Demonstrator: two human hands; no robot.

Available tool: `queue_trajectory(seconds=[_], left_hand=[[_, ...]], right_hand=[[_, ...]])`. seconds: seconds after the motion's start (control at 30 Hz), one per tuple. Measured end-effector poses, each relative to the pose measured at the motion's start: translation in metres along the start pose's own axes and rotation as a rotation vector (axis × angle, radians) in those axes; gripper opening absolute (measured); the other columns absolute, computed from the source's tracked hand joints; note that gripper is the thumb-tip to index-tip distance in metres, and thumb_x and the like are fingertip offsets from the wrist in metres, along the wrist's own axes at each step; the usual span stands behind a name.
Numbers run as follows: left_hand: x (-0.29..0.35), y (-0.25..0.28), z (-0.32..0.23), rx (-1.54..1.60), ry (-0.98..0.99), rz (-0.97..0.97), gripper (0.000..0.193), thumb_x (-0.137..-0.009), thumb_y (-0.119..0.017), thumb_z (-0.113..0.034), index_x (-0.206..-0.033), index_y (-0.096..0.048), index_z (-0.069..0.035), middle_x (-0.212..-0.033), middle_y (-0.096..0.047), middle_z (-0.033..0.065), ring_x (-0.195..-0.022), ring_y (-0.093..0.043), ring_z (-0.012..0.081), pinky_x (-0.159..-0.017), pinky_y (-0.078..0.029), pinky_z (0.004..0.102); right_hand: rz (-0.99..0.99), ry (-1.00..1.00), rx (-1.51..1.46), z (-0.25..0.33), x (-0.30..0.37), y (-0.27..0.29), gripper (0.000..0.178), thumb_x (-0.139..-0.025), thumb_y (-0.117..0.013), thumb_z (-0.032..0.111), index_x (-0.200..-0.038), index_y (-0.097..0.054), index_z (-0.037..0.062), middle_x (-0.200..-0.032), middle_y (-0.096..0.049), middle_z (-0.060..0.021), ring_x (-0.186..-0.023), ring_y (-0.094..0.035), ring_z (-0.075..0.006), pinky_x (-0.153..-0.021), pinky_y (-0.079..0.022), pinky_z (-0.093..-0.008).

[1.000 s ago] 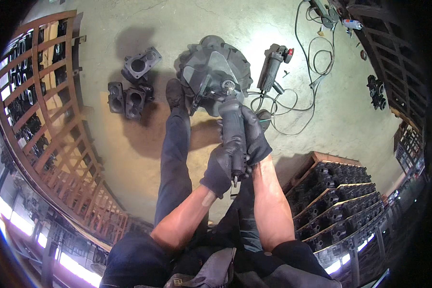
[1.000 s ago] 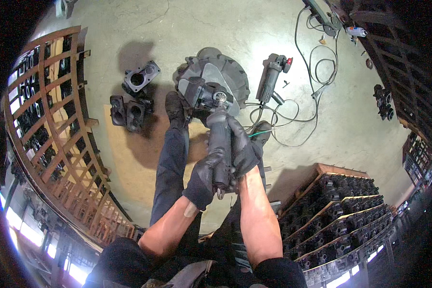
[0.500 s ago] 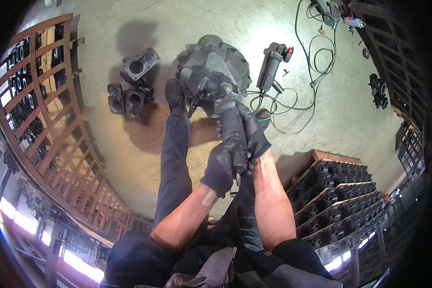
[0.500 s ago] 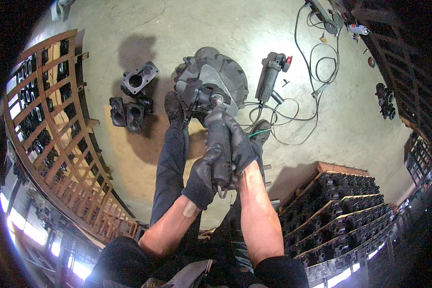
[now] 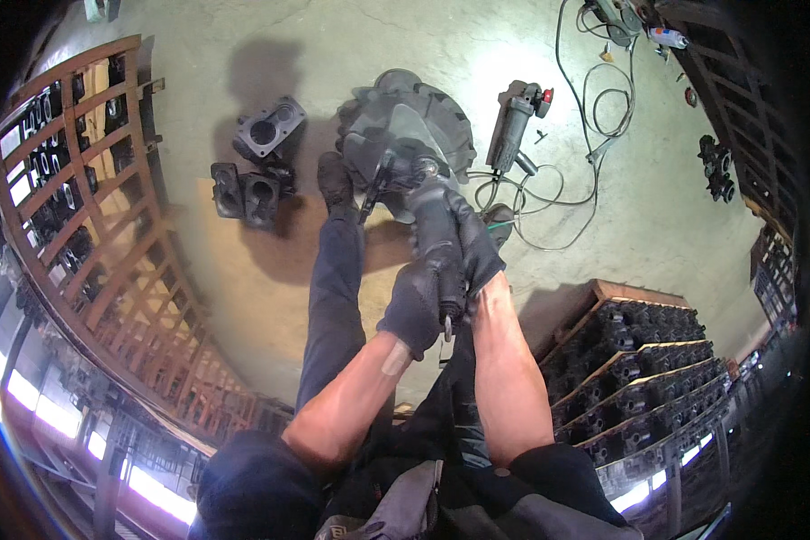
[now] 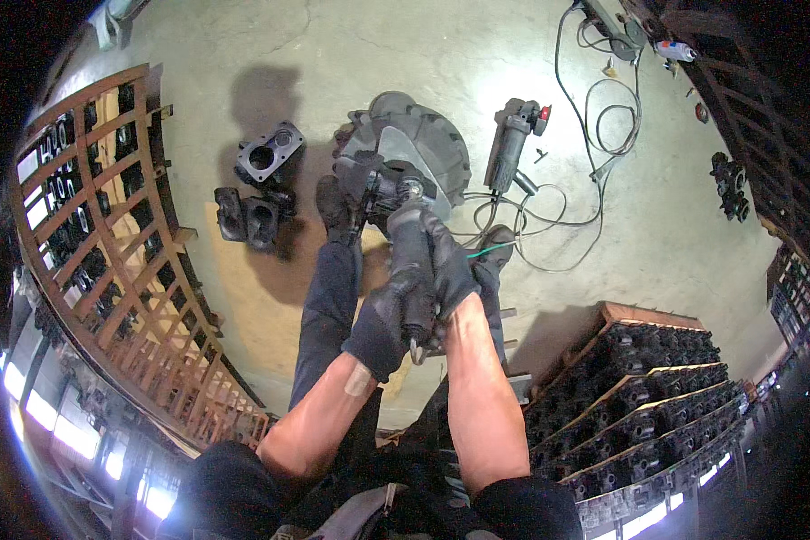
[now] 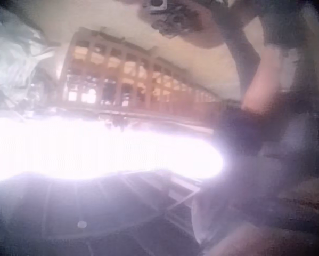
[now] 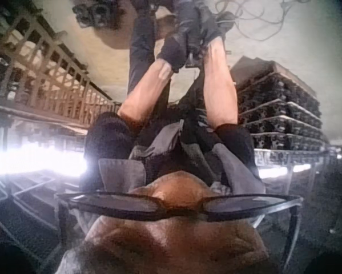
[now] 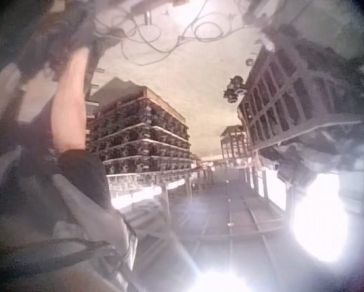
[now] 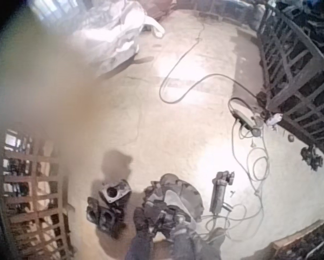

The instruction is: The person sits on the floor and uses a handheld angle grinder to smooth the surfaces of metal engine parts. They repeatedly pick up parts, grind them, inspect them, and place them on a nearby table.

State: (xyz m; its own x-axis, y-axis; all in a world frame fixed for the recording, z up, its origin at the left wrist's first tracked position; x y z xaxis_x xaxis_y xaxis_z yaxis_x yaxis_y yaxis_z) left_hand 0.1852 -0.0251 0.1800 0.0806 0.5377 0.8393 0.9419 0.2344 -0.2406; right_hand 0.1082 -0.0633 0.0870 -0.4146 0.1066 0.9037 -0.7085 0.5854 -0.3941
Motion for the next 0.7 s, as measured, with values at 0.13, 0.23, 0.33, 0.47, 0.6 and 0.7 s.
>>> queue_trajectory(seconds=[0.13,0.23,0.33,0.47,0.6,0.7], left_hand=[[-0.005,0.003,0.000,-0.226,-0.023,-0.048,0.017,-0.100,-0.055,-0.016,-0.102,-0.064,-0.003,-0.084,-0.065,0.0045,-0.072,-0.061,0.0154,-0.062,-0.050,0.0265],[-0.017,0.010,0.011,0.008,0.117,-0.094,0.015,-0.099,-0.055,-0.014,-0.101,-0.065,-0.004,-0.085,-0.065,0.0038,-0.072,-0.062,0.0149,-0.061,-0.049,0.0262],[-0.013,0.013,0.008,-0.384,-0.142,-0.009,0.015,-0.099,-0.054,-0.015,-0.098,-0.065,-0.005,-0.083,-0.065,0.0029,-0.069,-0.060,0.0141,-0.060,-0.048,0.0256],[-0.009,0.006,0.008,-0.366,-0.123,0.000,0.017,-0.100,-0.052,-0.015,-0.096,-0.065,-0.004,-0.082,-0.064,0.0023,-0.067,-0.059,0.0130,-0.059,-0.048,0.0248],[0.003,0.000,0.016,0.419,0.171,-0.075,0.018,-0.100,-0.051,-0.015,-0.098,-0.065,-0.004,-0.084,-0.065,0.0028,-0.070,-0.060,0.0121,-0.061,-0.048,0.0244],[-0.001,0.007,0.023,-0.015,-0.034,-0.009,0.019,-0.101,-0.051,-0.016,-0.100,-0.065,-0.003,-0.086,-0.065,0.0032,-0.072,-0.061,0.0126,-0.062,-0.049,0.0251]], right_hand=[[0.042,-0.034,0.039,-0.003,-0.001,0.000,0.056,-0.100,-0.050,0.050,-0.117,-0.057,-0.0027,-0.093,-0.066,-0.0164,-0.071,-0.067,-0.0267,-0.062,-0.059,-0.0374],[0.043,-0.016,0.080,-0.002,-0.014,0.002,0.059,-0.099,-0.050,0.053,-0.117,-0.057,-0.0032,-0.092,-0.066,-0.0169,-0.072,-0.067,-0.0274,-0.062,-0.059,-0.0369],[-0.040,0.089,0.161,0.000,-0.007,0.003,0.061,-0.099,-0.049,0.054,-0.119,-0.056,-0.0036,-0.092,-0.066,-0.0171,-0.073,-0.067,-0.0280,-0.064,-0.059,-0.0374],[0.051,0.002,0.084,0.002,0.004,-0.005,0.063,-0.099,-0.048,0.055,-0.122,-0.055,-0.0029,-0.093,-0.066,-0.0168,-0.076,-0.067,-0.0279,-0.066,-0.059,-0.0390],[0.040,0.031,0.036,-0.003,0.009,-0.005,0.056,-0.099,-0.050,0.051,-0.120,-0.055,0.0001,-0.091,-0.067,-0.0192,-0.068,-0.068,-0.0282,-0.061,-0.060,-0.0373],[0.070,-0.008,0.029,-0.004,0.009,-0.005,0.058,-0.099,-0.049,0.053,-0.120,-0.056,-0.0004,-0.090,-0.066,-0.0181,-0.069,-0.068,-0.0275,-0.062,-0.060,-0.0378]])
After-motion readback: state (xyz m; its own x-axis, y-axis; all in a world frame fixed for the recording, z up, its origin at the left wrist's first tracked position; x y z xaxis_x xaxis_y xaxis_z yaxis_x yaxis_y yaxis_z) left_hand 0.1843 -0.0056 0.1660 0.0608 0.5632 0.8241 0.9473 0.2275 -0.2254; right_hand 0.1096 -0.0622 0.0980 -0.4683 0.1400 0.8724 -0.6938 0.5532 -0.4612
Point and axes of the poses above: each hand's wrist, its own x-axis away from the middle knuckle, its own y-axis out of the back of the hand, z = x × y, the point moved 5 cm from there along -x, towards the middle knuckle
